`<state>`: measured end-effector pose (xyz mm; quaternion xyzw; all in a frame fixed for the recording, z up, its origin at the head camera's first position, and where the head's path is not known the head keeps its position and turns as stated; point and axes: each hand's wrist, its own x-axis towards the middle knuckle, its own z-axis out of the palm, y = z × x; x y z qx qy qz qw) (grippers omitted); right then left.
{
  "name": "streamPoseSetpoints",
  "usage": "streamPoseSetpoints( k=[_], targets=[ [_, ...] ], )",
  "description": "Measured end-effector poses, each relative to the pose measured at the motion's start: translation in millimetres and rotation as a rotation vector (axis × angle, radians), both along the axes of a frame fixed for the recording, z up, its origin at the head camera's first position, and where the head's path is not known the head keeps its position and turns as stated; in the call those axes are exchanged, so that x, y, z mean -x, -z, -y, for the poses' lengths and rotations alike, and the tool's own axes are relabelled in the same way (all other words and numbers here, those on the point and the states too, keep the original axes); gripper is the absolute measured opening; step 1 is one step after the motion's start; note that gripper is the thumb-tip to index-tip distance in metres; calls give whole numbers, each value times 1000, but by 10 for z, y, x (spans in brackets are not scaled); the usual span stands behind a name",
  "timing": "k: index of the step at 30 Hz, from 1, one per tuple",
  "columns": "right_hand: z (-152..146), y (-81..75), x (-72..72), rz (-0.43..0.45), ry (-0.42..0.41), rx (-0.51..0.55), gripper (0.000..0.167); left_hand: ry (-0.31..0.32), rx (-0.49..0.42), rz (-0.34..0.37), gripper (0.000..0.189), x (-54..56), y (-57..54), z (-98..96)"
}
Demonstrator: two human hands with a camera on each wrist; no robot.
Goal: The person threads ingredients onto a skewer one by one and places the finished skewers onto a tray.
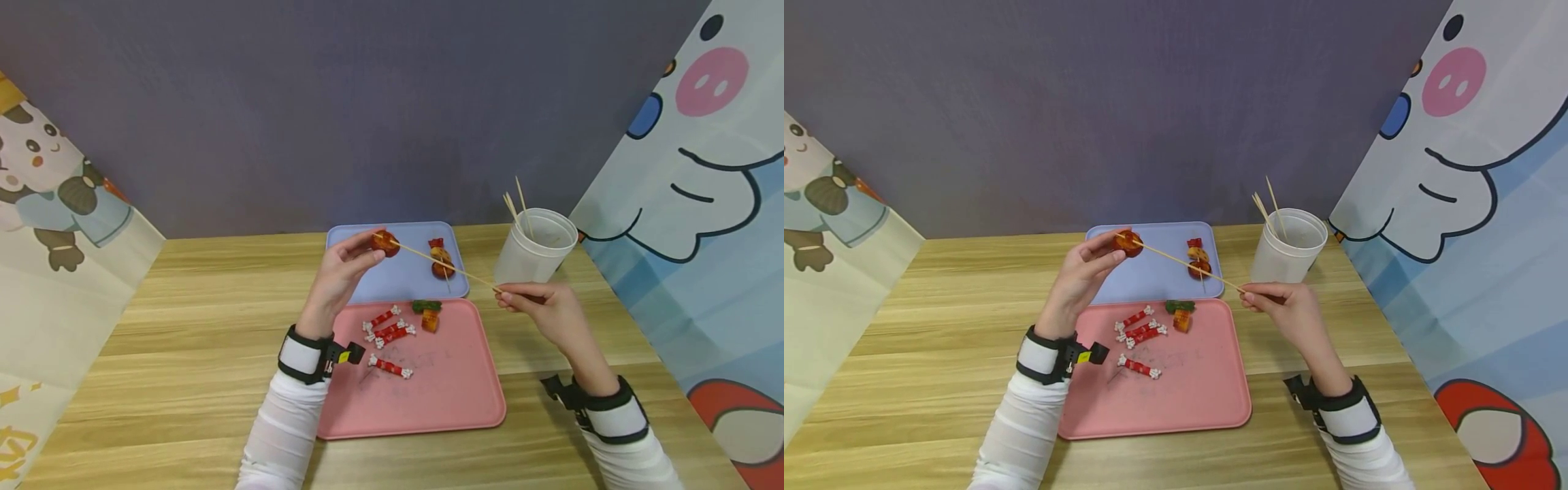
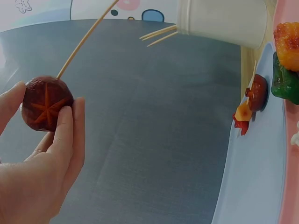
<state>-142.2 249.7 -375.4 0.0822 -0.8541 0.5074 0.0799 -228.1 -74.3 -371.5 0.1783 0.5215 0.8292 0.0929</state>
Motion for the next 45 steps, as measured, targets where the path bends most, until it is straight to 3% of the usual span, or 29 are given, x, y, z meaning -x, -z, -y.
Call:
streamPoseSetpoints(
  k=[4,10,28,36,45],
  targets=[
    [26,11,-11,2,-10,13,20,12,6,-10,44,-6,17,-13],
    [116,22,-9,42,-62,20,22,106,72,-37,45,-31,47,-140],
    [143,25,-25,36,-36,8,21,103,89,-54,49,-36,145,-264],
    [243,33,-33,65,-72,69,22,209,190,-81,50,-109,161,-409],
    [269,49,-56,62,-54,66,21,213,205,-70,50,-127,208,-455]
  ],
)
